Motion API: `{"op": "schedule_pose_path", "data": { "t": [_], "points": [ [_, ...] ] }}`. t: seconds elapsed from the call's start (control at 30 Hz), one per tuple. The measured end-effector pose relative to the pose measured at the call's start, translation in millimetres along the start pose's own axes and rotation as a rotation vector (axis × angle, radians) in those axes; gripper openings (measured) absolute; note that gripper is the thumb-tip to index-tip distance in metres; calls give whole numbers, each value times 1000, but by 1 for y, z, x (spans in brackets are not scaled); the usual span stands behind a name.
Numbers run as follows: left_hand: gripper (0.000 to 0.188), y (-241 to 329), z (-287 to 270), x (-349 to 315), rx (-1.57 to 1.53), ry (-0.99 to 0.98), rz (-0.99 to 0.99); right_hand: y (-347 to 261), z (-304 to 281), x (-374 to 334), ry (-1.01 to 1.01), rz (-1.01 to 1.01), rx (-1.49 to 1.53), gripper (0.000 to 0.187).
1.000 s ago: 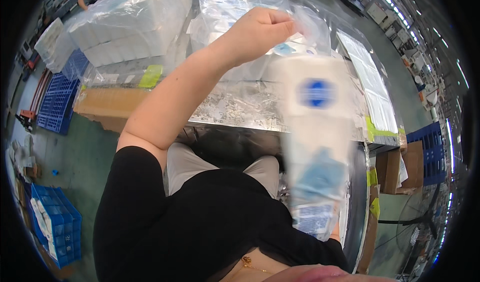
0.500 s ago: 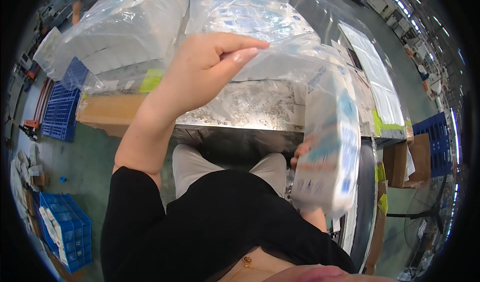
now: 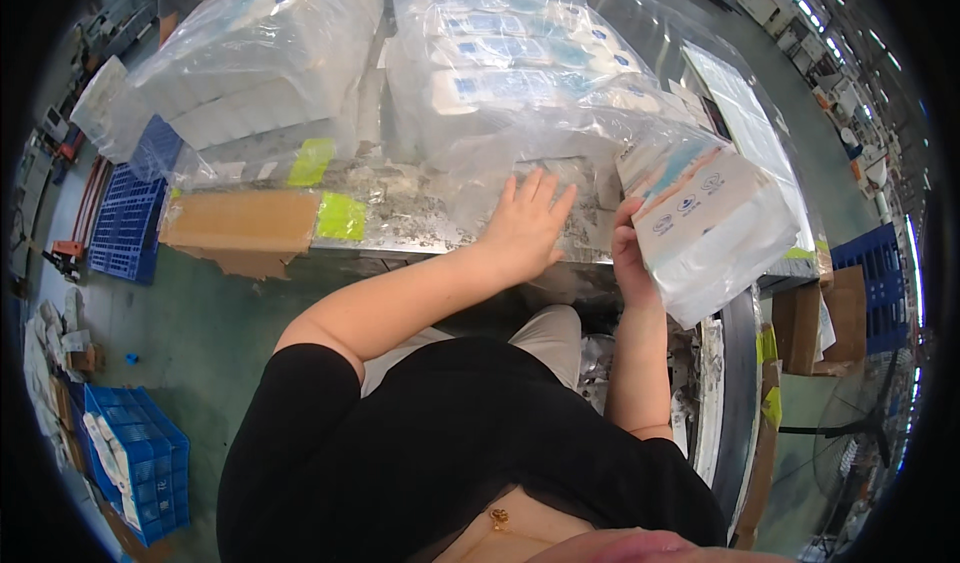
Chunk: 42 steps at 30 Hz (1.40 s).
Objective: The person unpacks multiple plastic-wrapped packages of paper towels on a metal table. They use a box cutter to slice open the plastic, remove the paper towel packs, and place them on the table. The process is repeated for several packages.
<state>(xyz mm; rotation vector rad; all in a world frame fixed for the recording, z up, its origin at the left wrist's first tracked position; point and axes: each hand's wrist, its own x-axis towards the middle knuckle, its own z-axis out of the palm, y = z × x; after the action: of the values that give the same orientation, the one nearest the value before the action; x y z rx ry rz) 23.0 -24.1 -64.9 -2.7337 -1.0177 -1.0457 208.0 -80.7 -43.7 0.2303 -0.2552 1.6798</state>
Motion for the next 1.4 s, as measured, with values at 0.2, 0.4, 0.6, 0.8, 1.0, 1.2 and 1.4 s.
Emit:
{"op": "schedule_pose_path", "data": {
  "t": [0.2,0.4,0.6,0.8,1.0,1.2,1.4],
  "points": [
    [37,-38,49,6,-60,-557,-107,23,28,-5,81,-14,-61,45],
    [28,-33,-11,-36,-169,-717,13,0,-25,21,-4,12,-239,44],
    [29,-62,-50,-81,-215,-705,-176,26,-68,32,607,289,-846,44],
    [21,-66,-54,-103,-221,-650,-268,41,-48,19,645,165,-1267,44],
    [13,-46,-27,-100,-195,-680,-194,75,-51,68,466,424,-1342,46],
    [14,-55,-19,-106,-59,-672,-173,105,-85,119,192,458,-1582,50],
    [16,-76,-57,-125,-120,-697,-317,63,-107,96,304,55,-1981,34]
  ]
}}
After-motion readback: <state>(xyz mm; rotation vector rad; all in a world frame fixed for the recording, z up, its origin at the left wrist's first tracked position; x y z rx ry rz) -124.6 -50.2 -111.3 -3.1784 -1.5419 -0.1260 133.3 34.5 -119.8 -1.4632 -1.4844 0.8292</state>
